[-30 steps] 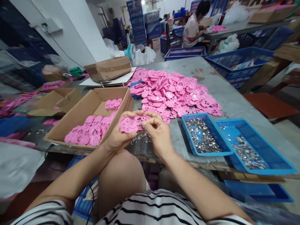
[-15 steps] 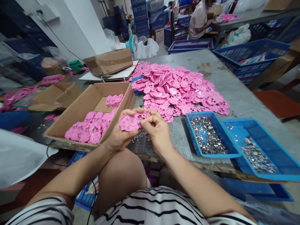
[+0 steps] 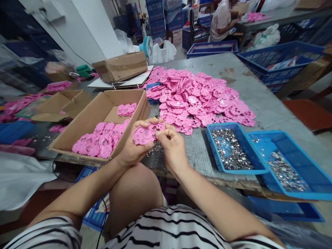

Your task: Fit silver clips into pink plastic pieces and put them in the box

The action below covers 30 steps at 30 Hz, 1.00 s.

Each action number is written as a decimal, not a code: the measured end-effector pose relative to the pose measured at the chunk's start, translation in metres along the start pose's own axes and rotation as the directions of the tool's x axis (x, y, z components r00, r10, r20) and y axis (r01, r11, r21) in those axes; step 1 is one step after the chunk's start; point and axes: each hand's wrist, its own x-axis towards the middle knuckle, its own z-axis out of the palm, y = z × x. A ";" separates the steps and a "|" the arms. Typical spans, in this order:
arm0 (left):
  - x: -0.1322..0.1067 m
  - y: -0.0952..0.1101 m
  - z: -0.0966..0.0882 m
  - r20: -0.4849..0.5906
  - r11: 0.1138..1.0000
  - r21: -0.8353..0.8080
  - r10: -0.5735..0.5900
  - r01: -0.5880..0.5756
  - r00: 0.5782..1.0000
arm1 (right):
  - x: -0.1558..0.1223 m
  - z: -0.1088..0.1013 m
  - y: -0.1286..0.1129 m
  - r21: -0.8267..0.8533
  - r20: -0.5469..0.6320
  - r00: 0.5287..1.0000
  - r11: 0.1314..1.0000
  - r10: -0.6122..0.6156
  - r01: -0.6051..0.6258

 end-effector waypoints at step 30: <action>0.009 0.009 -0.002 -0.236 0.775 -0.352 -0.616 0.525 0.752 | 0.028 -0.095 0.041 -0.976 0.201 0.940 -0.021 0.274 0.215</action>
